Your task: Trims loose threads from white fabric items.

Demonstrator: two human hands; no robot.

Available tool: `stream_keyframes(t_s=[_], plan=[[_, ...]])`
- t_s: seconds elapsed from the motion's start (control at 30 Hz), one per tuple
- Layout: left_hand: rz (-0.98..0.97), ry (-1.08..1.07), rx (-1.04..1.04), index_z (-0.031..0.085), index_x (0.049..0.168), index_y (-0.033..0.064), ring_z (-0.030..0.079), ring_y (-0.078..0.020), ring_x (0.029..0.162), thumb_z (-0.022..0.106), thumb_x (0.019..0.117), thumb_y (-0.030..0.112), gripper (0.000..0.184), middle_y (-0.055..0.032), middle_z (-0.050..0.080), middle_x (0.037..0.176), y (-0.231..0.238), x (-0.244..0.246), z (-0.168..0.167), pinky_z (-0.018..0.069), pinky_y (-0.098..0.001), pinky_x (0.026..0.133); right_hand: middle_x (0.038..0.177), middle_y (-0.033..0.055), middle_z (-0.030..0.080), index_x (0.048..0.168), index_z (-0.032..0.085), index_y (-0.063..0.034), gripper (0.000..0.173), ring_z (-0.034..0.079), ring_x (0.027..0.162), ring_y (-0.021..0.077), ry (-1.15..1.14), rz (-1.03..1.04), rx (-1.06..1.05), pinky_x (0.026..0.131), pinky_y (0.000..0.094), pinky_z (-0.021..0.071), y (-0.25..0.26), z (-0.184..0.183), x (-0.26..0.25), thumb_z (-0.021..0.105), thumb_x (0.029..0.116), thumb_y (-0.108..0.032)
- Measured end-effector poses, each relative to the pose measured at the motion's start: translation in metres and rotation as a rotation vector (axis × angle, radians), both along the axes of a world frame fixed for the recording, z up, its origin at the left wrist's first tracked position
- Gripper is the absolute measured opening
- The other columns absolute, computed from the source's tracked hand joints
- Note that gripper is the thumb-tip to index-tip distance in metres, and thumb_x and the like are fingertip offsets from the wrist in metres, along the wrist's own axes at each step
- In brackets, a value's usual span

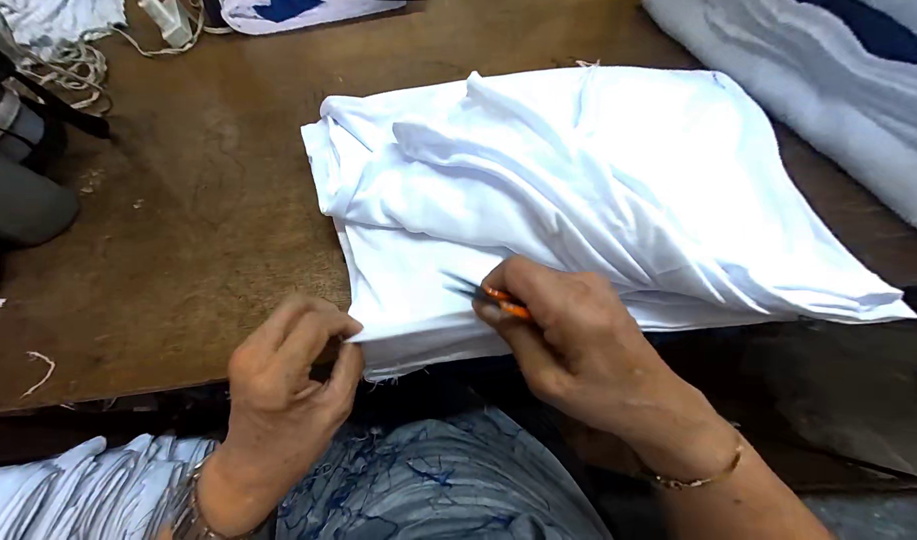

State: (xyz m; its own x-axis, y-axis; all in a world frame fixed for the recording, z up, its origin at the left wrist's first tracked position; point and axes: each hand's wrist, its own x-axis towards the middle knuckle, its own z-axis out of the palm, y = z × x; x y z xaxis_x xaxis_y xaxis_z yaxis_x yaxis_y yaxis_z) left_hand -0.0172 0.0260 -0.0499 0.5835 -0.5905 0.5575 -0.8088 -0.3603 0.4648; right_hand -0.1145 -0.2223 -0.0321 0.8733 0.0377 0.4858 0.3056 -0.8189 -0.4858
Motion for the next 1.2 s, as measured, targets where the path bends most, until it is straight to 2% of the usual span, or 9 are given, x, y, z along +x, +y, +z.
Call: stream_keyframes(t_s=[0.1,0.23,0.43,0.57,0.67,0.9,0.97,1.03,1.2], plan=[[0.072,0.066,-0.063,0.073,0.099,0.0014,0.064,-0.0037,0.074,0.07,0.0935,0.014,0.014,-0.0051,0.067,0.098,-0.015,0.003,0.011,0.0547,-0.0159,0.062,0.068,-0.0021,0.053,0.095,0.061,-0.0034,0.014,0.048,0.056,0.0037,-0.105,-0.061,0.094,0.049,0.0199,0.0376,0.001,0.014,0.019,0.052,0.1013,-0.012],[-0.001,0.419,-0.257,0.072,0.107,0.0074,0.069,-0.0066,0.073,0.071,0.0949,0.009,0.012,0.0022,0.073,0.093,-0.023,0.004,0.022,0.06,-0.02,0.062,0.078,0.002,0.064,0.101,0.061,-0.0027,0.015,0.058,0.065,0.0067,-0.129,-0.068,0.202,0.057,0.024,0.0476,-0.001,-0.002,0.039,0.049,0.1044,-0.01],[-0.146,0.846,-0.609,0.067,0.121,0.0069,0.073,-0.013,0.084,0.064,0.096,0.001,0.026,-0.0044,0.073,0.102,-0.018,0.005,0.021,0.0642,-0.0286,0.074,0.089,0.007,0.062,0.099,0.071,-0.0033,0.024,0.06,0.074,0.0153,-0.229,-0.01,0.132,0.057,0.0285,0.0478,0.021,-0.029,0.018,0.073,0.0864,-0.023],[-0.168,0.973,-0.776,0.077,0.1,0.005,0.073,-0.0146,0.085,0.058,0.0982,0.002,0.019,-0.0073,0.075,0.096,-0.013,-0.002,0.017,0.0627,-0.0318,0.079,0.076,0.0054,0.06,0.086,0.07,-0.0048,0.013,0.057,0.063,0.0169,-0.229,0.103,-0.054,0.049,0.031,0.0411,0.016,-0.022,0.012,0.057,0.0864,-0.008],[-0.162,1.094,-0.865,0.077,0.099,0.0048,0.073,-0.0153,0.081,0.058,0.0983,0.004,0.019,-0.0103,0.075,0.093,-0.008,-0.009,0.014,0.0627,-0.0313,0.075,0.073,0.0017,0.055,0.08,0.066,-0.0095,0.009,0.051,0.056,0.015,-0.126,0.175,-0.191,0.043,0.0301,0.0332,0.014,-0.017,0.001,0.058,0.0847,-0.009],[-0.185,1.165,-0.887,0.075,0.114,-0.0016,0.073,-0.0164,0.081,0.064,0.0967,0.005,0.022,-0.0175,0.074,0.103,-0.013,-0.027,0.005,0.0624,-0.0286,0.072,0.088,-0.0032,0.064,0.11,0.071,-0.0027,0.03,0.059,0.077,0.0005,-0.066,0.114,0.341,0.063,0.0162,0.0492,0.023,-0.011,0.0,0.069,0.0937,-0.029],[-0.188,1.191,-0.931,0.074,0.115,-0.0023,0.073,-0.0168,0.081,0.065,0.0969,0.007,0.022,-0.0182,0.074,0.103,-0.014,-0.029,0.006,0.0624,-0.0284,0.072,0.096,0.0019,0.064,0.12,0.067,0.0013,0.043,0.06,0.085,0.0056,-0.088,0.09,0.316,0.069,0.0211,0.0508,0.029,-0.009,0.003,0.057,0.1027,-0.037],[-0.173,1.24,-0.988,0.074,0.116,-0.0025,0.074,-0.0164,0.083,0.066,0.0963,0.007,0.023,-0.018,0.074,0.104,-0.016,-0.031,0.008,0.0624,-0.0275,0.072,0.096,0.0041,0.062,0.123,0.067,0.0015,0.044,0.059,0.084,0.009,-0.102,0.043,0.238,0.068,0.024,0.0487,0.033,-0.01,0.005,0.042,0.109,-0.032],[-0.117,1.384,-1.102,0.075,0.115,0.0007,0.074,-0.0121,0.083,0.067,0.0947,0.003,0.022,-0.0158,0.074,0.105,-0.022,-0.036,0.006,0.0604,-0.0222,0.065,0.088,0.0061,0.062,0.115,0.071,0.0007,0.036,0.057,0.076,0.0136,-0.209,-0.066,0.045,0.061,0.0268,0.0434,0.032,-0.025,0.0,0.046,0.1072,-0.024]])
